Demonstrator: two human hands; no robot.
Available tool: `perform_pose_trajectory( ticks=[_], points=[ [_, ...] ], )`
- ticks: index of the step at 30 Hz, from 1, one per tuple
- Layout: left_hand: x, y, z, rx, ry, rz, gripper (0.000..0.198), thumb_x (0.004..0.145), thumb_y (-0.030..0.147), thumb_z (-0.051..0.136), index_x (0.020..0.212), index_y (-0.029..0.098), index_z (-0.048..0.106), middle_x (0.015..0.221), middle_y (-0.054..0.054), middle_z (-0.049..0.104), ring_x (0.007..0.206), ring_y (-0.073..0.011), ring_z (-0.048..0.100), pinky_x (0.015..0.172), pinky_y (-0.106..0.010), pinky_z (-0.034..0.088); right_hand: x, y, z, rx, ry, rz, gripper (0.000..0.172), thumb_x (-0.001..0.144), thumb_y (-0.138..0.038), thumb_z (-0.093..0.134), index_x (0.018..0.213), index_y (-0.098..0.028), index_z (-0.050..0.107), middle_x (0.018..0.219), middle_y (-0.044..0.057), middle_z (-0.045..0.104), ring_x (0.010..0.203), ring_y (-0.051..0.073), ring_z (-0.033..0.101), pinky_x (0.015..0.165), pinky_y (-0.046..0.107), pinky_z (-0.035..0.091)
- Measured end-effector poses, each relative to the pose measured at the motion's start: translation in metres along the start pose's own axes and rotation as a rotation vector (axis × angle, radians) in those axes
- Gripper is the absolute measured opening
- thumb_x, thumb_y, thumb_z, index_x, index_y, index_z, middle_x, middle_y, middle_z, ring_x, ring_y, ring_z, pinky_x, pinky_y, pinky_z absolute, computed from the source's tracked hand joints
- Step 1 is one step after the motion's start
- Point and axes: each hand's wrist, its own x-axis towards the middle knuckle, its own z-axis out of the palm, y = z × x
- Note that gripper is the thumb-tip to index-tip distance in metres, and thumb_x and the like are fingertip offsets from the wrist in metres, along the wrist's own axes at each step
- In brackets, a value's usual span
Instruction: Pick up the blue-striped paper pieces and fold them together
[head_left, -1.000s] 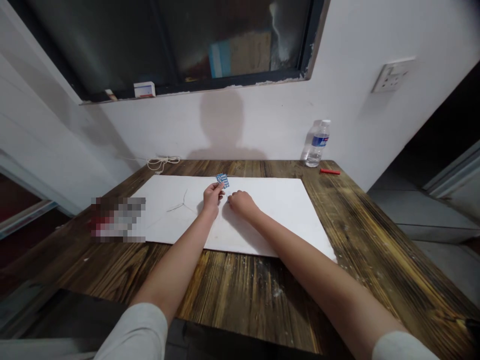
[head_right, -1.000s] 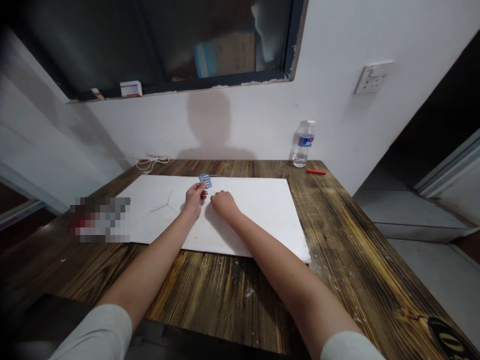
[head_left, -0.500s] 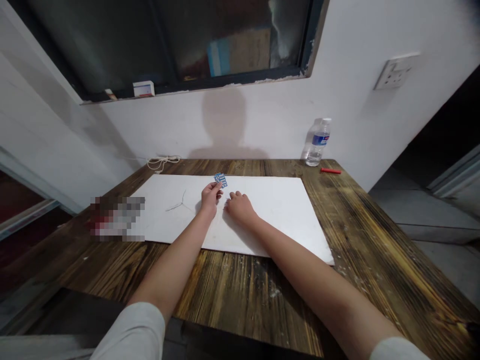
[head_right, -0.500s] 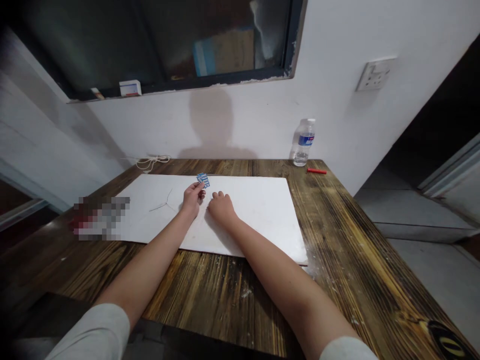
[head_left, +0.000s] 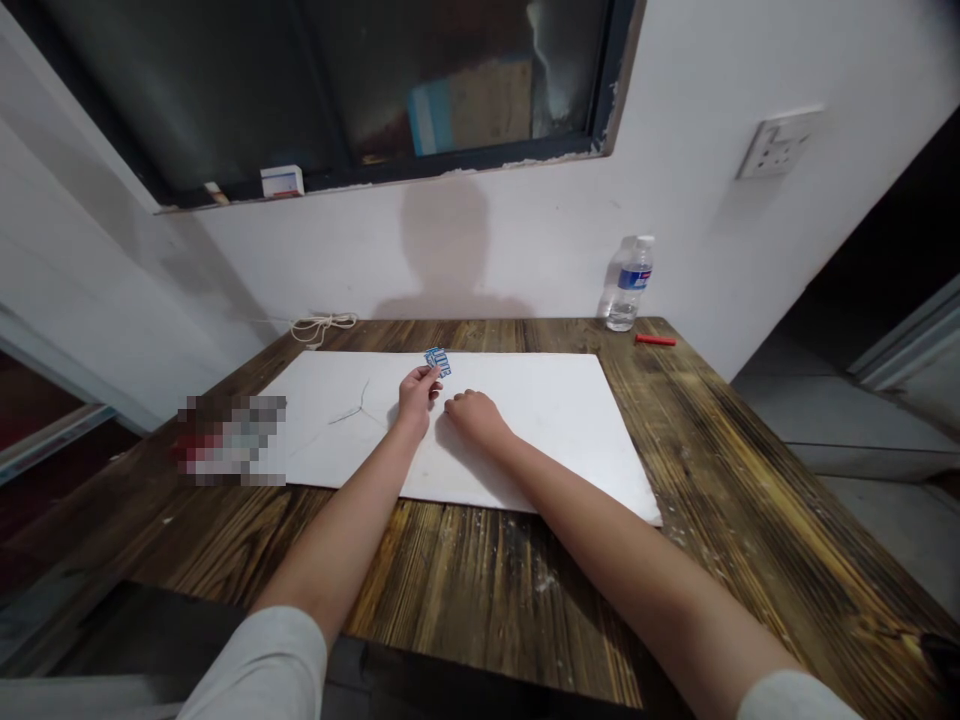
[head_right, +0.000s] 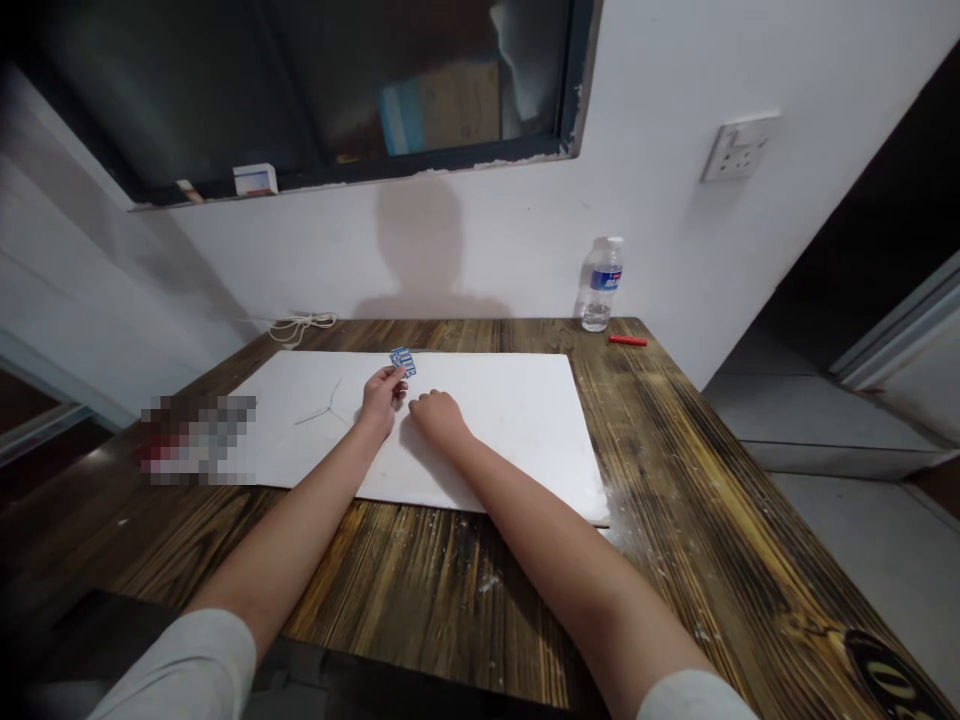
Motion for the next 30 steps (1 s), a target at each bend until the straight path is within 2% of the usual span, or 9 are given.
perform_pose_trajectory(
  ticks=[9,16,20,25,28,30],
  points=[
    [-0.001,0.000,-0.002,0.049,-0.019,0.017,0.036,0.056,0.037,0.082,0.074,0.018,0.057,0.056,0.006,0.054,0.050,-0.0069,0.053,0.044,-0.017,0.031,-0.002,0.002,-0.005,-0.023,0.007,-0.070,0.027,0.089,-0.010,0.047,0.101,-0.010,0.071,0.097,0.016,0.067,0.095,0.026,0.059,0.077,0.034,0.042],
    [-0.002,0.000,-0.002,0.057,-0.023,0.025,0.036,0.056,0.039,0.082,0.073,0.018,0.057,0.056,0.005,0.055,0.048,-0.0060,0.051,0.044,-0.016,0.031,-0.006,0.008,-0.004,0.079,0.086,-0.049,0.028,0.092,-0.019,0.047,0.102,-0.012,0.073,0.113,0.017,0.063,0.105,0.025,0.053,0.083,0.033,0.042],
    [-0.001,-0.001,-0.003,0.061,-0.019,0.013,0.036,0.056,0.039,0.082,0.074,0.018,0.058,0.055,0.005,0.055,0.047,-0.0061,0.050,0.042,-0.016,0.027,-0.004,0.015,-0.006,0.078,0.009,-0.071,0.029,0.093,-0.024,0.046,0.100,-0.013,0.072,0.102,0.014,0.069,0.096,0.023,0.059,0.079,0.030,0.042],
    [0.000,-0.001,-0.004,0.070,-0.015,0.003,0.035,0.057,0.038,0.082,0.075,0.018,0.058,0.054,0.005,0.055,0.046,-0.0057,0.050,0.041,-0.016,0.026,-0.003,0.017,-0.016,0.047,-0.051,-0.058,0.032,0.093,-0.027,0.046,0.098,-0.012,0.073,0.095,0.015,0.071,0.089,0.023,0.064,0.072,0.029,0.042],
    [0.000,-0.001,-0.003,0.070,-0.011,0.009,0.036,0.057,0.038,0.082,0.074,0.018,0.057,0.054,0.005,0.055,0.047,-0.0060,0.051,0.042,-0.016,0.028,-0.005,0.020,-0.017,0.072,-0.043,-0.054,0.032,0.093,-0.024,0.044,0.096,-0.012,0.073,0.092,0.015,0.071,0.084,0.022,0.064,0.071,0.028,0.041],
    [0.000,0.000,-0.003,0.080,-0.013,0.005,0.037,0.056,0.040,0.082,0.073,0.018,0.056,0.053,0.005,0.054,0.046,-0.0061,0.050,0.041,-0.016,0.028,-0.006,0.024,-0.014,0.126,0.011,-0.053,0.028,0.091,-0.021,0.046,0.094,-0.013,0.073,0.091,0.014,0.071,0.084,0.021,0.064,0.071,0.027,0.040]
  ],
)
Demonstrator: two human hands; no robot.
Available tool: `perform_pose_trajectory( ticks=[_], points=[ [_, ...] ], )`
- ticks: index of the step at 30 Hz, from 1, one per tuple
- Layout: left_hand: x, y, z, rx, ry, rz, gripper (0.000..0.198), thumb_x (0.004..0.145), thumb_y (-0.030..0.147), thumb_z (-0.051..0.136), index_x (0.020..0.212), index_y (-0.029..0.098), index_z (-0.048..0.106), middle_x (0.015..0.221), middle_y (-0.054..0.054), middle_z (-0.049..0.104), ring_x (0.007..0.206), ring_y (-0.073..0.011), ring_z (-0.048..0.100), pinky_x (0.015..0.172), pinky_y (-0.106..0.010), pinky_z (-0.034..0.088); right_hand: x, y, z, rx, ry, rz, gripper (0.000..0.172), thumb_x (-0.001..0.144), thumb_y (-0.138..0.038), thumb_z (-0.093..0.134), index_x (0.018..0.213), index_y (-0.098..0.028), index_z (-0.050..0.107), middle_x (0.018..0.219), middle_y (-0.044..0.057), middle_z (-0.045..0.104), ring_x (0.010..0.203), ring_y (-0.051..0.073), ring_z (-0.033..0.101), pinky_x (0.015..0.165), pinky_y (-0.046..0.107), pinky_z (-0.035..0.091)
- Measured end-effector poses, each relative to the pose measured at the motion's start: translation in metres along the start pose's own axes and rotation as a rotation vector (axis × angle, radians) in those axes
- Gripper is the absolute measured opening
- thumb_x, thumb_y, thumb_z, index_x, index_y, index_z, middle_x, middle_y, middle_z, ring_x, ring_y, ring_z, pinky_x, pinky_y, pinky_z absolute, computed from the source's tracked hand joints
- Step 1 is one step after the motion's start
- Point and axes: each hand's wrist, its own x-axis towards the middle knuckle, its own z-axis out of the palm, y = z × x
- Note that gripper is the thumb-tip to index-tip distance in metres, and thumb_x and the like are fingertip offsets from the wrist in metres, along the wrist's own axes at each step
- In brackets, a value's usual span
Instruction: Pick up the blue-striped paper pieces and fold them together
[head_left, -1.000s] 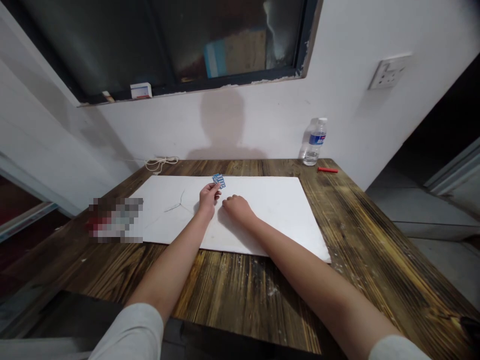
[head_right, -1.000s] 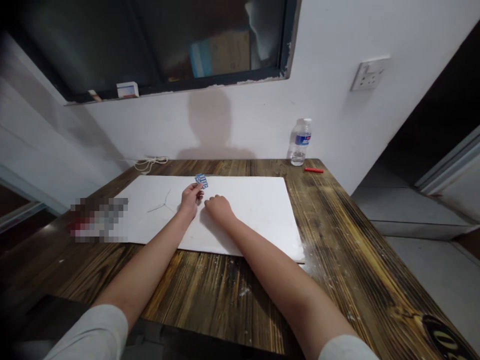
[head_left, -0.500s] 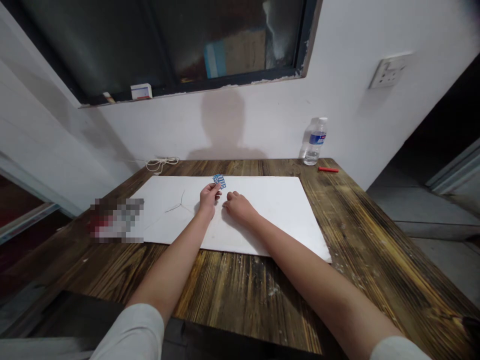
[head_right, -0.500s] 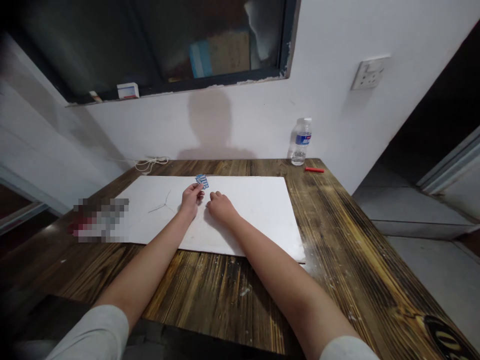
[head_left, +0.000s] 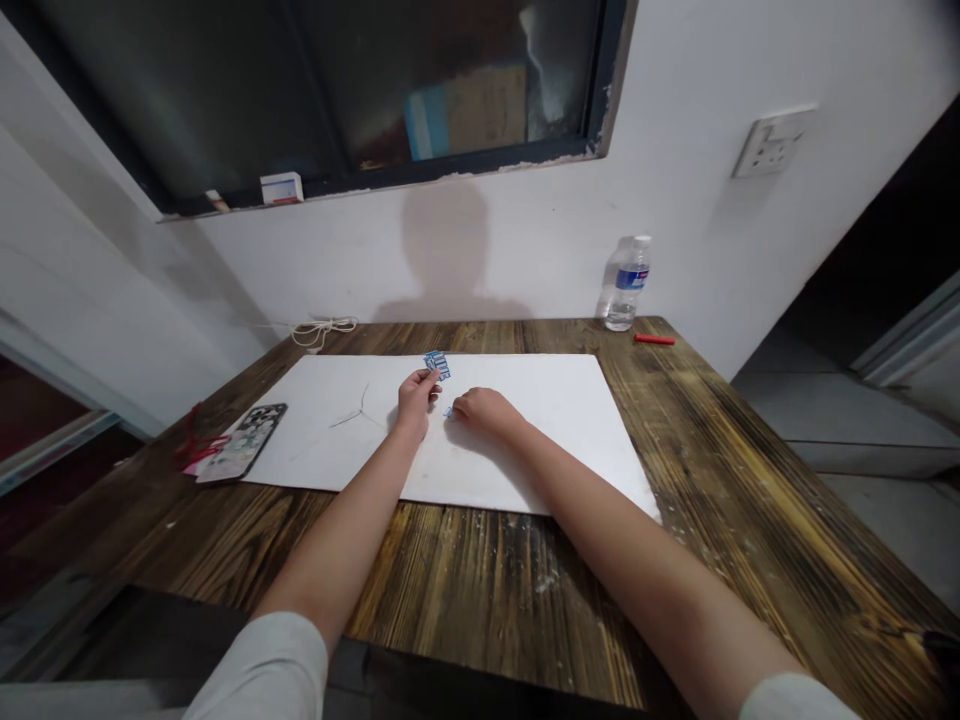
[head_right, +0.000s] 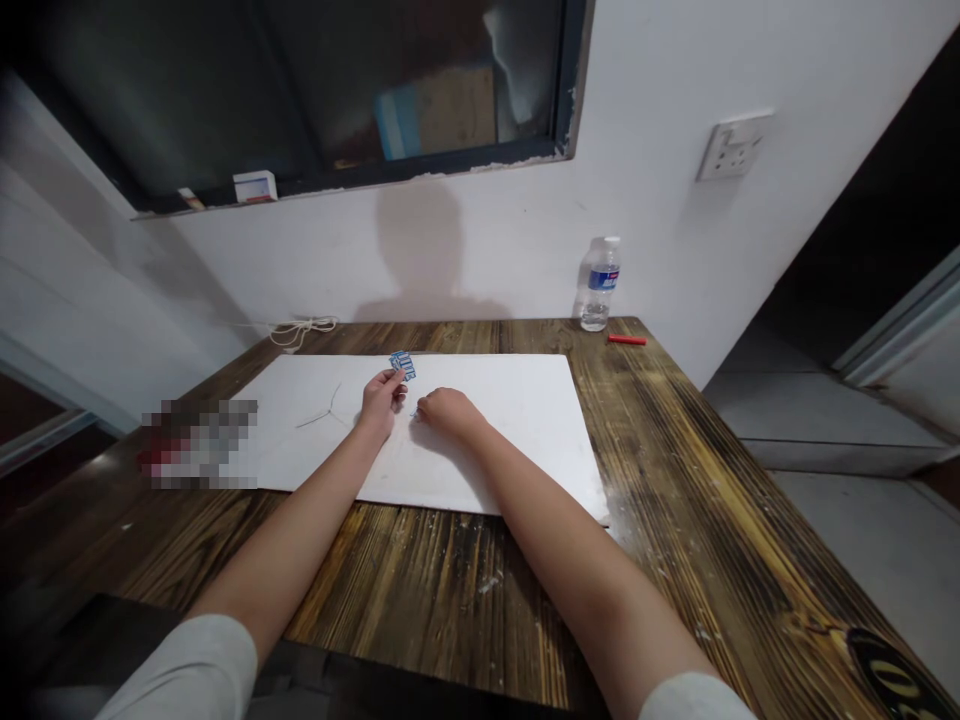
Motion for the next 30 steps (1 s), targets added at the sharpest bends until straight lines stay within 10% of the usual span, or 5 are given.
perform_pose_trajectory(
  ticks=[10,30],
  points=[
    [-0.003,0.000,0.003,0.063,-0.041,0.059,0.037,0.054,0.041,0.082,0.070,0.019,0.057,0.057,0.003,0.058,0.049,-0.0077,0.053,0.043,-0.016,0.031,-0.001,0.020,0.016,0.563,0.517,0.243,0.024,0.094,-0.033,0.043,0.091,-0.020,0.063,0.073,0.001,0.068,0.065,0.015,0.057,0.065,0.024,0.040],
    [-0.020,0.010,0.012,0.176,-0.329,0.144,0.038,0.047,0.038,0.090,0.057,0.017,0.060,0.054,0.002,0.057,0.050,-0.0101,0.051,0.051,-0.023,0.040,0.007,0.026,0.029,0.909,0.714,0.288,0.025,0.078,-0.045,0.060,0.082,-0.020,0.059,0.073,-0.001,0.061,0.063,0.014,0.052,0.064,0.026,0.042]
  ],
)
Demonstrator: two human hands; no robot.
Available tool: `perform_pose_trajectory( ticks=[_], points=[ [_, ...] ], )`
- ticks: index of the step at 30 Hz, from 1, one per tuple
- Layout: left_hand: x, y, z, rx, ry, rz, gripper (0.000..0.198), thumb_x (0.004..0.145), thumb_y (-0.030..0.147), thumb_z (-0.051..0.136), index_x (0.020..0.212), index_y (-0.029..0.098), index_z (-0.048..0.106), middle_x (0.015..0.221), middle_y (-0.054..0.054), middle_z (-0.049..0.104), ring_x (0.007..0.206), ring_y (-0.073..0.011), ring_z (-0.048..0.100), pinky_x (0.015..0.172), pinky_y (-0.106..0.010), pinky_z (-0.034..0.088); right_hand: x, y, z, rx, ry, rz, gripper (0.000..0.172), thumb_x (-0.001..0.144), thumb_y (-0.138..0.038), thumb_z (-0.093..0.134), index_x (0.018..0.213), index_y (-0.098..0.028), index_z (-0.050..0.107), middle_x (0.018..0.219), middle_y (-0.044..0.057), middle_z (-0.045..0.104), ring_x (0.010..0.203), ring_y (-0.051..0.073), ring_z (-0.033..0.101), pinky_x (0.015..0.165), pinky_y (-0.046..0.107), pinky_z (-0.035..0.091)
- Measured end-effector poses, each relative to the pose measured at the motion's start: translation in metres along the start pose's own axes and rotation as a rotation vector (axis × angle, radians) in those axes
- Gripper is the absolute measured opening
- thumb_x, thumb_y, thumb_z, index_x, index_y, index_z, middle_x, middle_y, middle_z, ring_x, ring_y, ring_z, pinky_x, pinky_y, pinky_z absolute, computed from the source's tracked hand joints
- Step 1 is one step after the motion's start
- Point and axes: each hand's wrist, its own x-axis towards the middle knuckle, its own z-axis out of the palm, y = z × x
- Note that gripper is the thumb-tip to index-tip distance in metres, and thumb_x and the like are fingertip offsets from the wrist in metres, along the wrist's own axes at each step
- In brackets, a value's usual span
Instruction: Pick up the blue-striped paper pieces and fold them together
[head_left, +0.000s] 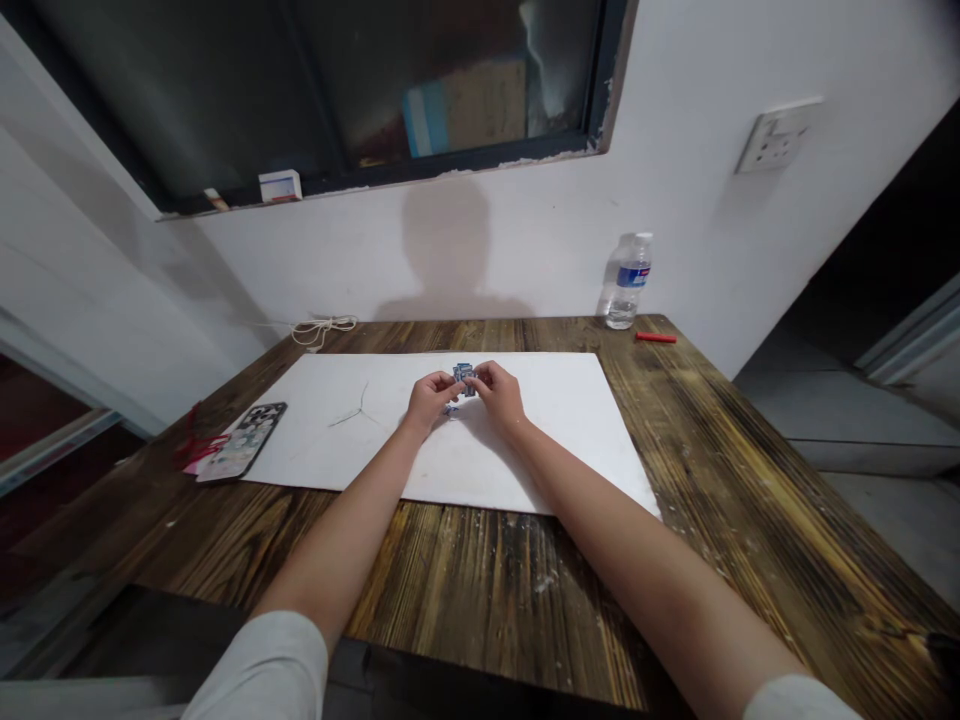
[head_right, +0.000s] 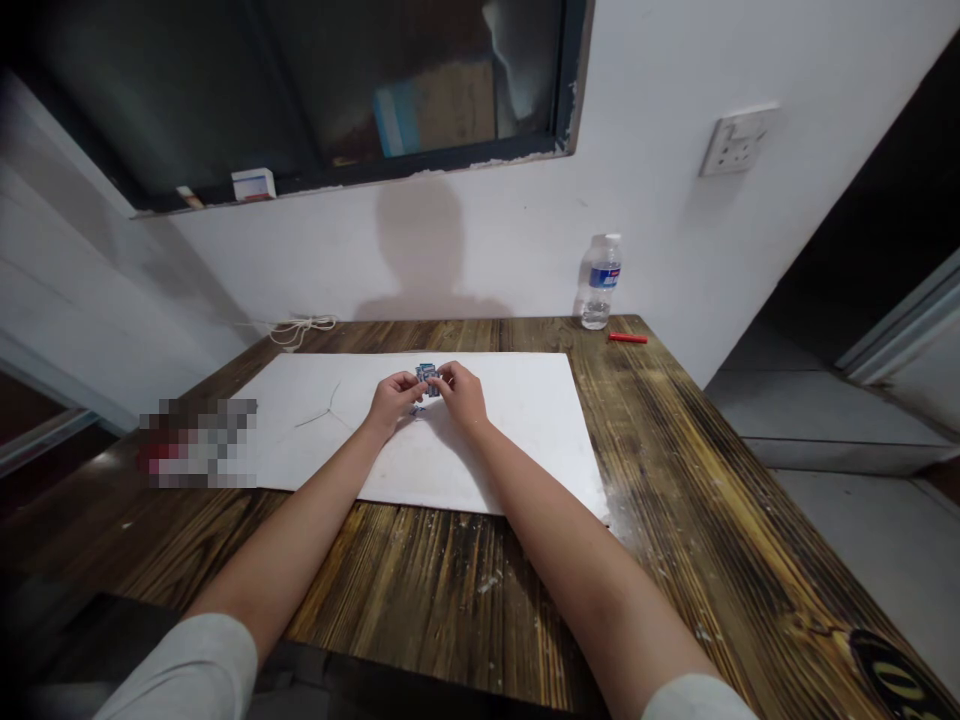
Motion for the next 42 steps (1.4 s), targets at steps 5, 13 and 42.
perform_pose_trajectory(
  ticks=[5,13,42],
  points=[
    [-0.001,-0.001,-0.002,0.031,-0.044,-0.007,0.038,0.047,0.039,0.090,0.057,0.018,0.059,0.054,0.002,0.057,0.051,-0.0106,0.051,0.051,-0.023,0.041,0.003,0.006,0.005,0.218,-0.069,0.136,0.032,0.073,-0.049,0.063,0.083,-0.019,0.062,0.070,0.000,0.063,0.059,0.014,0.054,0.061,0.027,0.045],
    [-0.001,-0.005,-0.004,0.040,-0.118,0.036,0.035,0.053,0.039,0.088,0.067,0.017,0.064,0.060,0.000,0.061,0.055,-0.0118,0.055,0.055,-0.024,0.044,0.004,-0.001,0.001,0.212,-0.035,0.136,0.038,0.066,-0.054,0.069,0.059,-0.020,0.054,0.054,-0.003,0.052,0.054,0.012,0.045,0.055,0.025,0.036],
    [0.015,-0.014,-0.013,-0.213,0.314,0.022,0.036,0.054,0.038,0.085,0.066,0.017,0.059,0.055,0.004,0.056,0.046,-0.0053,0.049,0.045,-0.017,0.033,0.006,-0.018,-0.014,-0.699,-0.687,-0.252,0.017,0.076,-0.038,0.076,0.090,-0.027,0.078,0.099,0.004,0.070,0.096,0.020,0.058,0.079,0.027,0.037]
  ],
)
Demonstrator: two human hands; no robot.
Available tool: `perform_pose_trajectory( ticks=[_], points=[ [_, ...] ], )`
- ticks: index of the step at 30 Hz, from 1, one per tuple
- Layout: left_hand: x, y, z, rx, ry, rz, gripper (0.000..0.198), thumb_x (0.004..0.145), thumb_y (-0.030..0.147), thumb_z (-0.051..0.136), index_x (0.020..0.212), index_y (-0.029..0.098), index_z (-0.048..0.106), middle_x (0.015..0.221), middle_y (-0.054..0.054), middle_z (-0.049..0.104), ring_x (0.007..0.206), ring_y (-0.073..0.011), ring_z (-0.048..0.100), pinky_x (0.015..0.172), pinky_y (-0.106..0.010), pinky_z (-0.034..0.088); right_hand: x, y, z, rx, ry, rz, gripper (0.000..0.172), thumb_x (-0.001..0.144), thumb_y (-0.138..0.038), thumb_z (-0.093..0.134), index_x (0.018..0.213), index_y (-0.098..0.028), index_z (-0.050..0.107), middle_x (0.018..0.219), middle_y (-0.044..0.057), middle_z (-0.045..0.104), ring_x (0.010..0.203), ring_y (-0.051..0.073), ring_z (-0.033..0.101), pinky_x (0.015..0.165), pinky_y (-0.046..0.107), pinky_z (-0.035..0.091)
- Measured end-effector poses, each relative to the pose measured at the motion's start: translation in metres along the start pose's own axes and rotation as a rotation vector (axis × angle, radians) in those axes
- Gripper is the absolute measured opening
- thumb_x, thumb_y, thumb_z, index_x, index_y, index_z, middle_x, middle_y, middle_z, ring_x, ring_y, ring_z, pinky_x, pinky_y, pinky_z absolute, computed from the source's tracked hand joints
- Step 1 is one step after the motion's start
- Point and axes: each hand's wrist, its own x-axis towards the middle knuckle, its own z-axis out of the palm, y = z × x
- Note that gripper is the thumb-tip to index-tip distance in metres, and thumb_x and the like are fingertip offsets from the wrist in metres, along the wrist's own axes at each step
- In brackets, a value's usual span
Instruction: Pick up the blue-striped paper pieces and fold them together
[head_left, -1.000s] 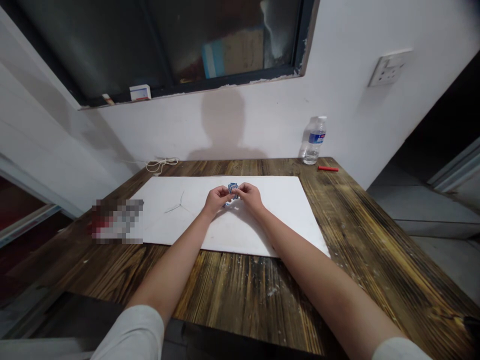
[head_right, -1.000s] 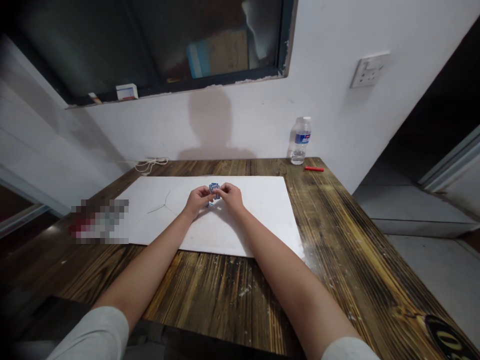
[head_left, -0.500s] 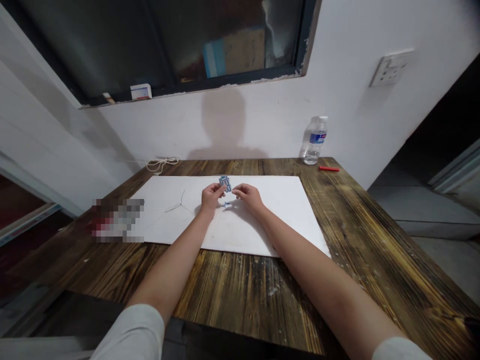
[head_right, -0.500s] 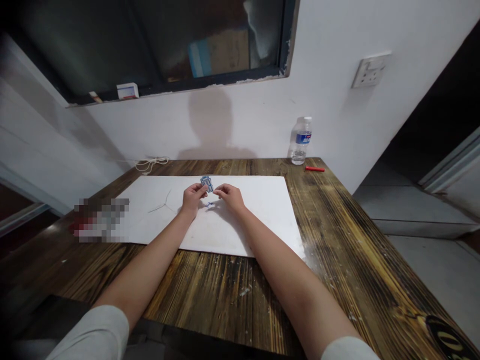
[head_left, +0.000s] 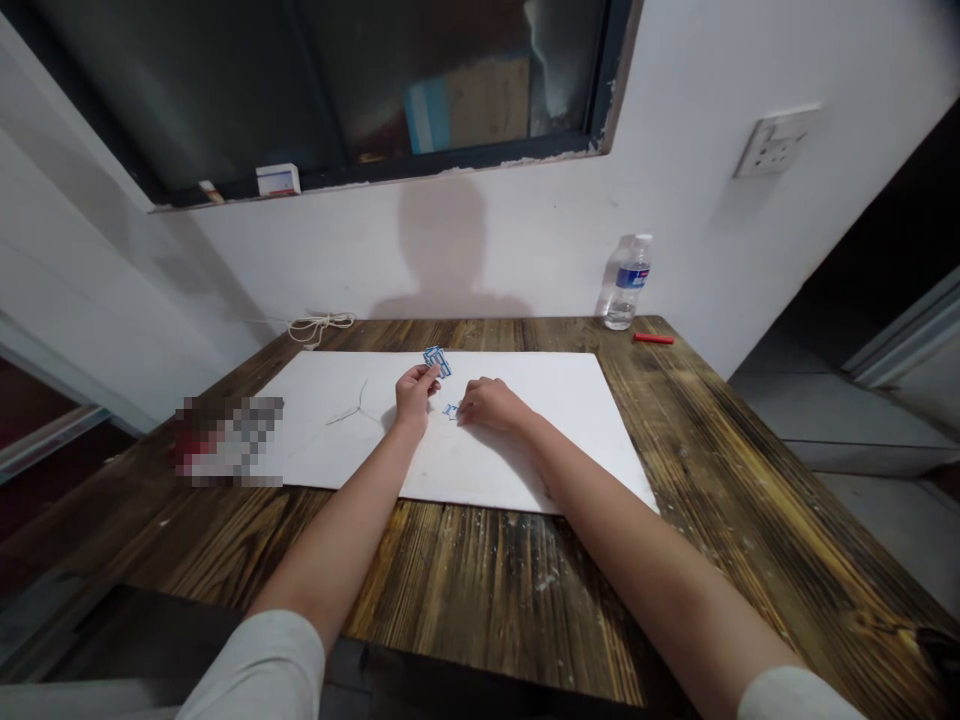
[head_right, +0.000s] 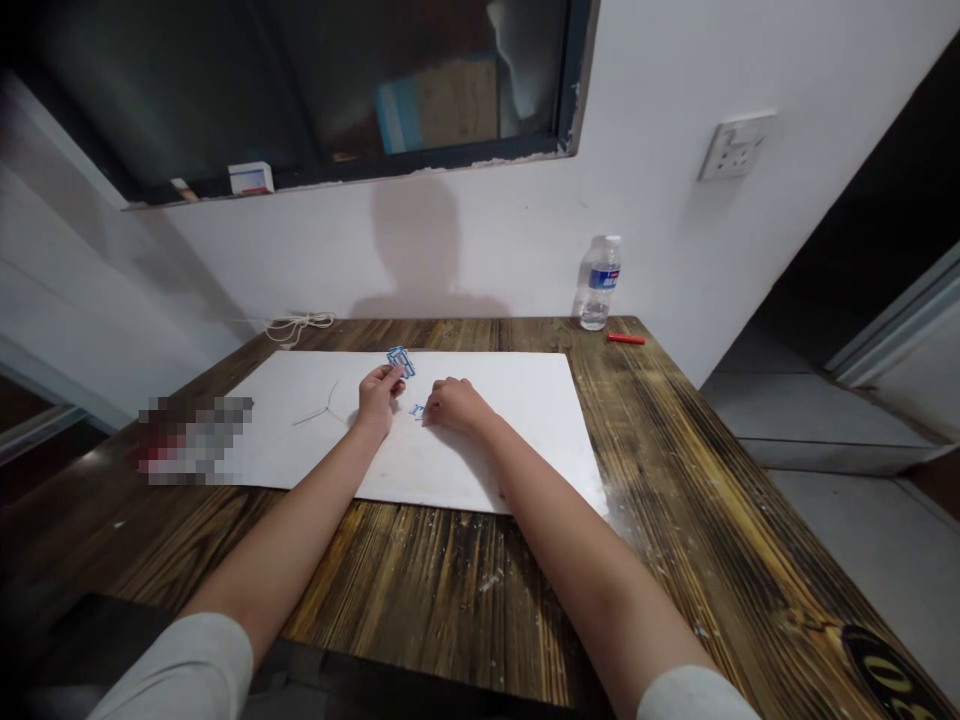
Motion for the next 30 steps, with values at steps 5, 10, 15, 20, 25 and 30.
perform_pose_trajectory(
  ticks=[5,10,15,20,25,30],
  points=[
    [-0.001,0.001,0.000,0.030,0.001,0.007,0.035,0.054,0.038,0.084,0.065,0.016,0.059,0.052,0.004,0.055,0.045,-0.0060,0.049,0.045,-0.017,0.033,-0.001,-0.015,-0.015,-0.142,-0.140,-0.038,0.018,0.084,-0.031,0.067,0.096,-0.022,0.077,0.105,0.008,0.069,0.098,0.021,0.059,0.076,0.025,0.037],
    [-0.001,0.001,0.001,0.036,-0.003,0.010,0.033,0.055,0.036,0.084,0.064,0.016,0.059,0.053,0.004,0.056,0.045,-0.0062,0.049,0.045,-0.018,0.033,-0.003,-0.030,-0.027,-0.259,-0.245,-0.048,0.020,0.087,-0.029,0.059,0.092,-0.015,0.073,0.113,0.013,0.066,0.096,0.021,0.060,0.075,0.025,0.039],
    [-0.001,0.001,0.000,0.042,0.000,0.011,0.033,0.055,0.037,0.084,0.065,0.016,0.060,0.053,0.003,0.056,0.046,-0.0064,0.049,0.045,-0.018,0.033,-0.002,-0.034,-0.027,-0.325,-0.267,-0.077,0.021,0.089,-0.026,0.056,0.094,-0.013,0.071,0.112,0.014,0.065,0.097,0.022,0.060,0.075,0.026,0.040],
    [-0.001,0.000,-0.001,0.069,-0.016,0.021,0.033,0.055,0.038,0.083,0.064,0.017,0.060,0.052,0.004,0.055,0.045,-0.0065,0.047,0.045,-0.019,0.032,-0.001,-0.035,-0.024,-0.352,-0.271,-0.085,0.022,0.090,-0.024,0.054,0.097,-0.013,0.071,0.111,0.013,0.065,0.098,0.022,0.061,0.074,0.026,0.041],
    [0.001,-0.002,-0.001,0.084,-0.029,0.031,0.033,0.055,0.039,0.083,0.063,0.017,0.059,0.050,0.004,0.055,0.045,-0.0069,0.047,0.045,-0.019,0.031,0.000,-0.037,-0.022,-0.364,-0.274,-0.071,0.024,0.090,-0.022,0.051,0.100,-0.012,0.071,0.111,0.014,0.065,0.097,0.022,0.062,0.075,0.027,0.043],
    [0.001,-0.003,-0.001,0.118,-0.030,0.030,0.033,0.056,0.039,0.082,0.064,0.017,0.059,0.051,0.004,0.055,0.046,-0.0077,0.048,0.046,-0.020,0.033,0.001,-0.039,-0.017,-0.380,-0.267,-0.063,0.027,0.089,-0.018,0.049,0.104,-0.012,0.070,0.110,0.015,0.066,0.096,0.023,0.062,0.076,0.028,0.045]
  ],
)
